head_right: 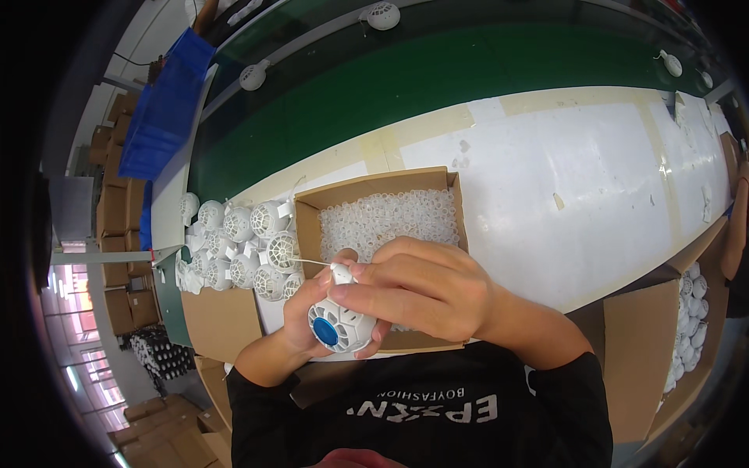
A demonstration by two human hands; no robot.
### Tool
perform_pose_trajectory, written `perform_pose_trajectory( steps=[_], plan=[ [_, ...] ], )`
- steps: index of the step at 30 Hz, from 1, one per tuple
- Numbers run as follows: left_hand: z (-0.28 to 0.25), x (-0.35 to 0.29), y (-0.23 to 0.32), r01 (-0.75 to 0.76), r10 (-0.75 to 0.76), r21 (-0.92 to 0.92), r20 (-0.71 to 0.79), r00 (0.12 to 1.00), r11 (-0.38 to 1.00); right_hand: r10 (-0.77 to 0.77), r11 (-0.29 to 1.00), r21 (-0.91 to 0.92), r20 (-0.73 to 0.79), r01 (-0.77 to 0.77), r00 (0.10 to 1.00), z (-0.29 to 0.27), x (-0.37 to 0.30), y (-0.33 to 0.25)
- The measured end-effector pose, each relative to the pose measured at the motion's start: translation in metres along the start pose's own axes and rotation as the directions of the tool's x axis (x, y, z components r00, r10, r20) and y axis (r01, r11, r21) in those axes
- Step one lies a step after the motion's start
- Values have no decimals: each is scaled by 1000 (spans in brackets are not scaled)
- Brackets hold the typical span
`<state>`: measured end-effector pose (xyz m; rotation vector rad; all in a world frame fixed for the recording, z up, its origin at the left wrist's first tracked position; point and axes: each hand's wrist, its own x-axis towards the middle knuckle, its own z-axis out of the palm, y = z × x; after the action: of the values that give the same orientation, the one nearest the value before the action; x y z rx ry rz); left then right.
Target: Assembling small plastic components by inserting metal pins using a small alignment tool at a factory workstation.
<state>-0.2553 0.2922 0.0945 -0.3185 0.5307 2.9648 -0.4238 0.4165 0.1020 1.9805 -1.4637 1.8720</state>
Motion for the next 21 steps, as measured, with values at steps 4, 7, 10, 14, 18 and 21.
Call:
perform_pose_trajectory(
  steps=[4,7,10,14,18,21],
  plan=[
    [5,2,0,-111,178,478,-97,979,871,260,966,-22,43,-259,965,-2,0,-6],
    [-15,1,-4,-184,271,669,-26,962,720,378,922,44,101,-384,920,-9,7,-6],
    [-16,4,-5,-231,299,704,28,954,671,451,875,140,107,-463,886,-6,5,-3],
    [-5,4,0,-265,273,530,66,960,806,442,857,275,43,-436,896,0,1,2],
    [-2,3,5,-235,219,339,85,972,911,308,935,183,7,-304,951,2,-2,5],
    [-7,4,5,-185,181,306,42,983,934,207,978,13,18,-207,978,1,-3,8]
  ],
)
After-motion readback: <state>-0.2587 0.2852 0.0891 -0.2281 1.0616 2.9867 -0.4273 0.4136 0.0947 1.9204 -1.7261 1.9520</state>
